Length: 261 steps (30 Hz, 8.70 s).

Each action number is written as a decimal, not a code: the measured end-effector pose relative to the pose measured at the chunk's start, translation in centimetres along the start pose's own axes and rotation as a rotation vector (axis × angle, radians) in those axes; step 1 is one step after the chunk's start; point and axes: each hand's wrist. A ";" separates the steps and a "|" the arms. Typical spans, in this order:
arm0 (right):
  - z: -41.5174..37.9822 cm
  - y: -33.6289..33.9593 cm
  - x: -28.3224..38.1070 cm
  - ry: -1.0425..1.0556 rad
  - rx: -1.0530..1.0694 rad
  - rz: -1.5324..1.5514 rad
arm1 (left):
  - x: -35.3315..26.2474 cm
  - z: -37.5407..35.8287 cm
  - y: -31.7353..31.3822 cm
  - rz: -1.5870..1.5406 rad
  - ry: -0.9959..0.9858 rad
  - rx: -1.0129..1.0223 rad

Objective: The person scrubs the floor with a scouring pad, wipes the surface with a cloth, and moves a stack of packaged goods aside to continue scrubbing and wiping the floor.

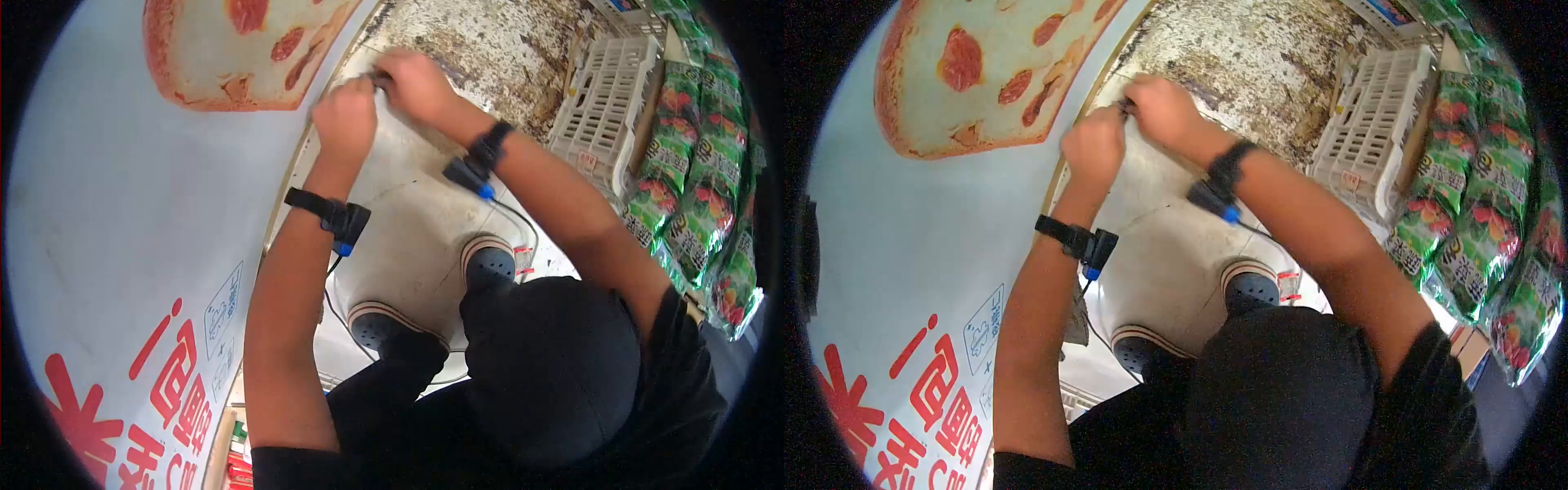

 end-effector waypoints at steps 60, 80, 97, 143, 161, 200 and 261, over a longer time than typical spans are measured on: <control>-11.9 6.7 -1.2 -0.380 0.082 -0.123 | -9.4 -0.5 -3.8 -0.383 0.039 0.137; -7.3 6.2 -3.5 -0.220 -0.046 -0.186 | -7.0 5.2 -3.8 -0.374 0.196 0.153; -13.7 7.8 -1.3 -0.308 0.040 -0.292 | -11.5 1.0 -4.3 -0.393 0.057 0.225; -15.6 8.5 -2.7 -0.316 -0.065 -0.230 | -16.0 -0.2 -5.3 -0.456 0.397 0.220; -11.7 6.4 -3.6 -0.180 -0.061 -0.134 | -10.8 0.9 -5.5 -0.264 0.145 0.101; -14.1 7.9 -4.8 -0.433 -0.218 -0.190 | -13.1 4.9 -5.9 -0.378 -0.117 0.154; -11.0 7.9 -6.3 -0.431 -0.171 -0.348 | -11.4 7.4 -6.4 -0.309 -0.242 0.097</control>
Point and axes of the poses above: each hand's wrist, its own z-axis towards the middle knuckle, its own y-axis out of the back of the hand, x = y × z, and after that the axes turned 8 degrees about -z, right-handed
